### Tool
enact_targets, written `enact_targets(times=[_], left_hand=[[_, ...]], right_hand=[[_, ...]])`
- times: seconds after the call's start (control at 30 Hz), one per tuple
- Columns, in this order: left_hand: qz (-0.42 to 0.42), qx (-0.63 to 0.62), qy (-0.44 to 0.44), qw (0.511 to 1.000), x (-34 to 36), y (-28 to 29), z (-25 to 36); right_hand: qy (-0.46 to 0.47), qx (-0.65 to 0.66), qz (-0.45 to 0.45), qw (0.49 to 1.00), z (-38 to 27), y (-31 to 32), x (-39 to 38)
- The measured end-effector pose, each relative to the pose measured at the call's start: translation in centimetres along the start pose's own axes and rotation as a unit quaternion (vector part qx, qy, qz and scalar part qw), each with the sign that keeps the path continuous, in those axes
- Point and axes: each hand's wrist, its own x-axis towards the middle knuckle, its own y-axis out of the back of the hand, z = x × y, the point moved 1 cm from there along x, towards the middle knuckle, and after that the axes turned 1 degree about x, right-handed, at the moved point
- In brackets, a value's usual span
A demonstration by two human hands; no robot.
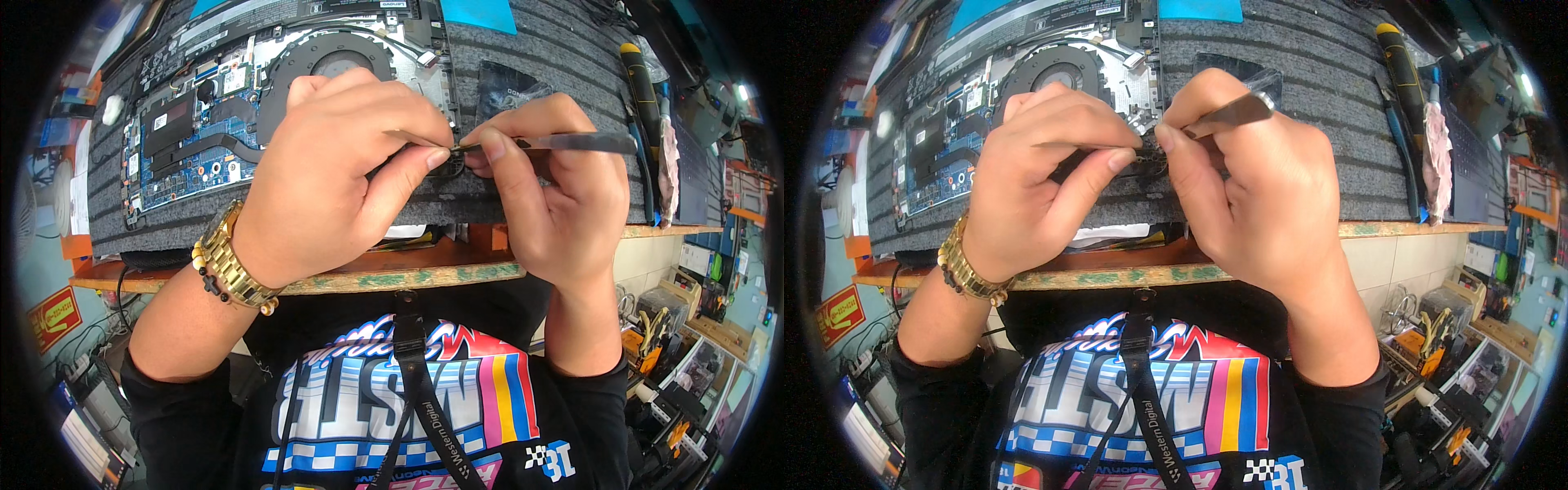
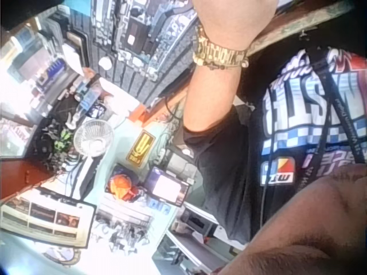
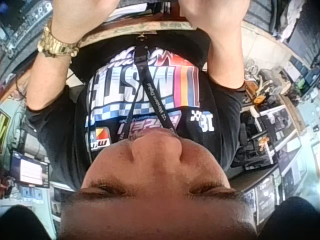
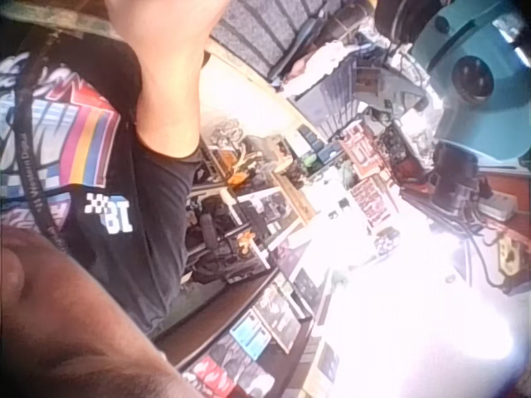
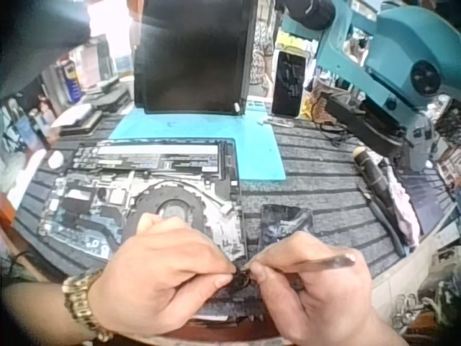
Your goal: The person uses tweezers to position and attach a small internal component onto a laptop motherboard next to a cooling fan, then uses a small white pad to clean the area.
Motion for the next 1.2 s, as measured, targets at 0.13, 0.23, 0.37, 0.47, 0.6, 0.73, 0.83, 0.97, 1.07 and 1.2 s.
enact_targets(times=[0.13, 0.23, 0.37, 0.47, 0.6, 0.73, 0.83, 0.97, 1.07, 1.2], left_hand=[[0.001, 0.028, -0.010, 1.000, 0.0, -0.1, 0.2], [0.001, 0.042, -0.010, 0.999, -0.1, -0.1, 0.3], [0.003, 0.038, -0.011, 0.999, 0.0, -0.2, 0.3], [0.004, 0.034, -0.012, 0.999, 0.0, -0.2, 0.1], [0.005, 0.031, -0.007, 0.999, 0.0, -0.2, 0.2], [0.007, 0.028, 0.003, 1.000, 0.1, -0.3, 0.2], [0.010, 0.028, 0.005, 1.000, 0.1, -0.2, 0.2], [0.010, 0.022, 0.010, 1.000, 0.2, -0.3, 0.1], [0.009, 0.026, 0.009, 1.000, 0.2, -0.3, 0.1], [0.012, 0.022, 0.008, 1.000, 0.2, -0.4, 0.2]], right_hand=[[-0.046, 0.017, 0.013, 0.999, 0.2, -0.2, -0.1], [-0.051, 0.012, 0.009, 0.999, -0.1, -0.2, 0.1], [-0.058, 0.033, 0.023, 0.997, 0.2, -0.4, -0.4], [-0.073, 0.043, 0.025, 0.996, 0.2, -0.4, -0.5], [-0.068, 0.057, 0.024, 0.996, 0.2, -0.1, -1.0], [-0.080, 0.086, 0.032, 0.993, 0.2, -0.1, -1.6], [-0.085, 0.089, 0.032, 0.992, 0.6, 0.0, -1.8], [-0.099, 0.105, 0.040, 0.989, 0.6, -0.2, -1.7], [-0.107, 0.129, 0.048, 0.985, 0.6, -0.3, -1.5], [-0.084, 0.113, 0.023, 0.990, 0.7, 0.0, -1.4]])
